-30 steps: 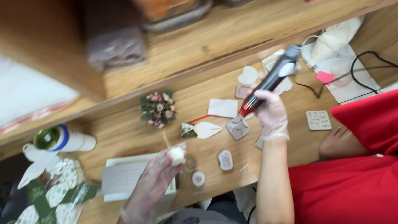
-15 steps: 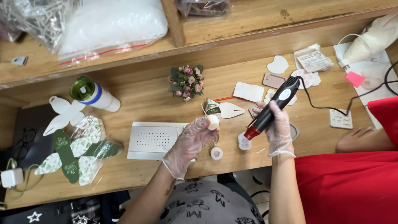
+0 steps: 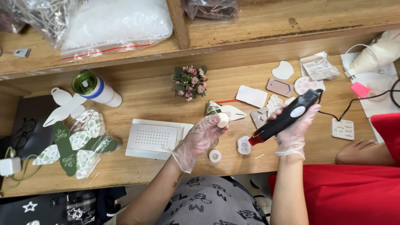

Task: Preparing and finishing decorative candles by trimming wicks, heat-treating surfaces, and dipping them in melted wax.

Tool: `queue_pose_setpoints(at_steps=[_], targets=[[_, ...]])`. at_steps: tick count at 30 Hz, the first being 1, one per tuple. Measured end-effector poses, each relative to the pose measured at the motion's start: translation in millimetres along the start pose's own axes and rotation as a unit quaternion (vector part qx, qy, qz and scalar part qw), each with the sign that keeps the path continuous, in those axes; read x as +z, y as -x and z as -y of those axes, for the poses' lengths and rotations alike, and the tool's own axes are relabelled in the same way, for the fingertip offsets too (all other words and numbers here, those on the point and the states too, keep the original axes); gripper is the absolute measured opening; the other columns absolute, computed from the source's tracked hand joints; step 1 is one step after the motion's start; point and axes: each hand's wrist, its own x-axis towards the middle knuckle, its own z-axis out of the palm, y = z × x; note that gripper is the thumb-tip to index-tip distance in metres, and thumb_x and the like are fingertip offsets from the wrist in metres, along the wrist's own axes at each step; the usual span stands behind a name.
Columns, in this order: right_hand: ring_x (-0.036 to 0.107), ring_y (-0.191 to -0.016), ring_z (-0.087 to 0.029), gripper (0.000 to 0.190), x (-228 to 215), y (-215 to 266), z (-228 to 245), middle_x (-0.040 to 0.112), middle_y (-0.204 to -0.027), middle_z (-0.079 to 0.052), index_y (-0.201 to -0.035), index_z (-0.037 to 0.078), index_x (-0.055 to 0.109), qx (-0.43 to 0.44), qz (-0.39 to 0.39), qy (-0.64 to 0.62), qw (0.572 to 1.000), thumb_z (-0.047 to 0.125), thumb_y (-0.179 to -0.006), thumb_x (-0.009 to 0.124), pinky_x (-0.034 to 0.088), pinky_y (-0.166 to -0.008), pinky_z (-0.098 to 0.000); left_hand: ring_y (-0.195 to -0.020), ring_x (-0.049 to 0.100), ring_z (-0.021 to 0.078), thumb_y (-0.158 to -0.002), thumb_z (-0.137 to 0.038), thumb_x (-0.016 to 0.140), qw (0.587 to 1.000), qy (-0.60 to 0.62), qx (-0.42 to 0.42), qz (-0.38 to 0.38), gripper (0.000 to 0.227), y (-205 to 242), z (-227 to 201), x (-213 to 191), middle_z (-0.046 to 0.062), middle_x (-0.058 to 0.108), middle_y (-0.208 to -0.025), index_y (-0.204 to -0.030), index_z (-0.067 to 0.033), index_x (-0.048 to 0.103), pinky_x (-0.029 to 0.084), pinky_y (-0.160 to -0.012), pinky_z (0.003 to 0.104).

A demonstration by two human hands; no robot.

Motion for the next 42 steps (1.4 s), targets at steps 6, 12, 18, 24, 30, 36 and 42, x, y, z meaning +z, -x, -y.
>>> queue_pose_setpoints(at_steps=[6,12,18,24,30,36,42], targets=[[0.055,-0.06,-0.015,0.063,-17,-23,16,0.056,-0.074,-0.003,-0.085,0.011,0.056,0.013,0.059,-0.046,0.997,0.072,-0.077,0.043,0.045,-0.055,-0.0292,-0.093,0.068,0.0228,-0.088,-0.01,0.073,0.996,0.06,-0.043,0.054,0.037,-2,-2,10,0.019,0.068,-0.108,-0.119,0.0092,0.063,0.06,-0.091,0.028],[0.059,-0.069,-0.019,0.06,-2,2,24,0.061,-0.081,-0.006,-0.096,0.011,0.057,0.001,0.11,-0.122,0.986,0.062,-0.066,0.069,0.048,-0.064,-0.0356,-0.098,0.069,0.0244,-0.089,-0.012,0.074,0.991,0.105,-0.067,0.051,0.043,-23,14,1,0.02,0.065,-0.111,-0.121,0.0115,0.058,0.059,-0.093,0.027],[0.068,-0.085,-0.01,0.045,-2,7,20,0.07,-0.094,-0.001,-0.114,0.008,0.062,-0.015,0.074,-0.018,0.997,0.032,-0.082,0.081,0.06,-0.081,-0.0199,-0.094,0.071,0.0224,-0.087,-0.008,0.076,0.994,0.107,-0.026,0.015,0.026,-39,15,-9,0.015,0.071,-0.103,-0.11,0.0025,0.068,0.061,-0.086,0.025],[0.076,-0.067,-0.018,0.026,-35,-29,-7,0.07,-0.083,-0.004,-0.102,0.012,0.064,-0.127,0.026,0.091,0.987,0.034,-0.097,0.076,0.07,-0.055,-0.0284,-0.083,0.076,0.0195,-0.085,-0.016,0.084,0.995,0.045,0.006,-0.09,0.017,-57,15,-22,0.01,0.077,-0.096,-0.1,-0.0141,0.075,0.066,-0.078,0.026],[0.075,-0.069,-0.025,0.03,-32,-23,-14,0.066,-0.09,-0.005,-0.119,0.013,0.056,-0.159,0.068,0.104,0.979,0.017,-0.094,0.072,0.071,-0.058,-0.0411,-0.083,0.077,0.0202,-0.084,-0.013,0.084,0.992,0.053,0.031,-0.107,0.014,-64,13,-32,0.011,0.078,-0.095,-0.096,-0.015,0.077,0.065,-0.08,0.027],[0.074,-0.074,-0.028,0.043,-46,-39,-23,0.061,-0.101,-0.006,-0.134,0.014,0.05,-0.186,0.106,0.152,0.965,0.01,-0.094,0.066,0.071,-0.061,-0.0427,-0.085,0.077,0.0214,-0.084,-0.01,0.083,0.992,0.059,0.044,-0.103,0.018,-73,16,-41,0.013,0.078,-0.099,-0.101,-0.0133,0.077,0.065,-0.078,0.027],[0.073,-0.075,-0.028,0.05,-51,-47,-27,0.058,-0.103,-0.006,-0.141,0.014,0.047,-0.184,0.117,0.158,0.963,0.011,-0.094,0.065,0.071,-0.061,-0.0424,-0.086,0.077,0.0225,-0.083,-0.009,0.084,0.991,0.07,0.041,-0.103,0.018,-69,12,-36,0.013,0.078,-0.1,-0.1,-0.0125,0.077,0.066,-0.079,0.029]])
